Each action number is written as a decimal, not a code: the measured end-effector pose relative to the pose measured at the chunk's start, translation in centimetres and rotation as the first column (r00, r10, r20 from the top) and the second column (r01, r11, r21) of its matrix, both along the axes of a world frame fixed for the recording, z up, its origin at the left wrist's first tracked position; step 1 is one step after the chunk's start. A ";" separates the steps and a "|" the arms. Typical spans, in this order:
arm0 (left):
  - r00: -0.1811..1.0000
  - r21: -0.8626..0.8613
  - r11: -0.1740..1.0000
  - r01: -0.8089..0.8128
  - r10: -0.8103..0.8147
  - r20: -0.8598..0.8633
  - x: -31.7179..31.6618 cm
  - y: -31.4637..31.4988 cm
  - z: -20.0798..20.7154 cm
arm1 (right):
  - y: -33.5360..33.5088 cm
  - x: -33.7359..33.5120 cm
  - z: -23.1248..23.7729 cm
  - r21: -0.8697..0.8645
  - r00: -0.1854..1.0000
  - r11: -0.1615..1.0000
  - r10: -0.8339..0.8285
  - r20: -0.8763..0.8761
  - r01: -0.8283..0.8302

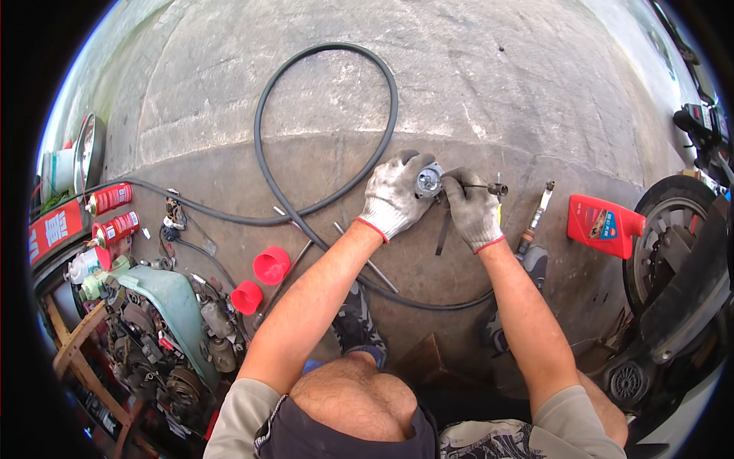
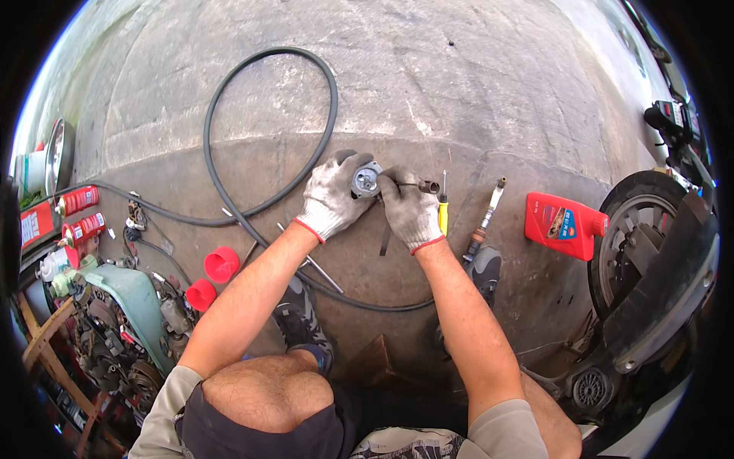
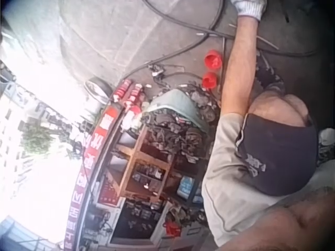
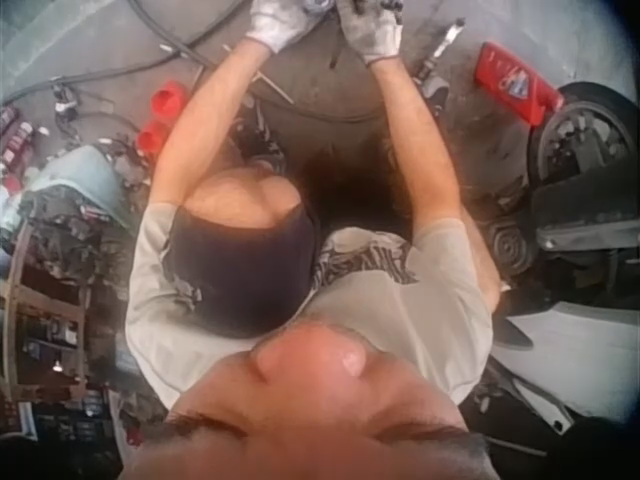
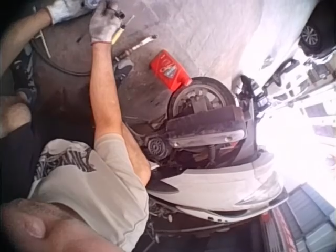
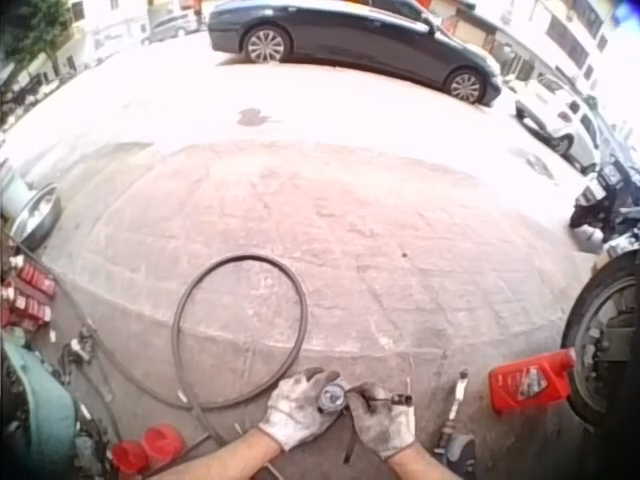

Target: The recorder is disassembling and cleaning a motorcycle engine component, likely a carburetor or fuel pump assembly, using hand tools and compressed air.

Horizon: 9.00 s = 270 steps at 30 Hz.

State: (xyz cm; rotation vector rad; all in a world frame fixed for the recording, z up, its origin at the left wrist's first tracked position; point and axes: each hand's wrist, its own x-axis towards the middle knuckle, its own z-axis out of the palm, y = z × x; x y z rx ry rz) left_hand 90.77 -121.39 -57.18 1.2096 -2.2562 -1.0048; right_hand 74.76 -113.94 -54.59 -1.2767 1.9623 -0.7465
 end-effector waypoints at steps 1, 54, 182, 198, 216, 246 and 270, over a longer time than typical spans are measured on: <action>1.000 0.002 1.000 -0.002 0.002 0.003 0.0 0.0 -0.1 | -0.2 0.0 -0.1 0.002 1.000 1.000 0.002 0.003 -0.002; 1.000 0.007 1.000 -0.019 0.019 -0.012 -0.1 0.1 -0.4 | -0.9 -0.2 0.0 0.047 1.000 0.999 0.000 -0.003 0.000; 1.000 -0.001 1.000 -0.005 0.005 -0.009 -0.1 -0.1 -0.3 | -2.8 -0.6 0.8 0.148 0.962 0.974 0.198 -0.190 -0.171; 1.000 0.009 1.000 -0.003 0.003 -0.004 -0.2 -0.2 -0.3 | -1.2 -0.4 -0.1 0.102 1.000 0.995 -0.013 0.027 0.010; 1.000 0.003 1.000 0.012 -0.012 -0.004 -0.2 -0.2 -0.2 | -1.2 -0.2 -0.7 0.048 0.998 0.999 0.012 -0.058 -0.009; 1.000 0.039 0.999 0.002 -0.003 0.020 -0.5 -0.2 0.4 | -0.6 1.1 -1.6 -0.150 0.998 0.987 -0.067 -0.017 0.064; 1.000 0.000 1.000 -0.004 0.004 0.013 -0.8 -0.2 0.2 | -2.7 0.8 0.1 0.044 0.999 0.998 -0.041 -0.027 0.042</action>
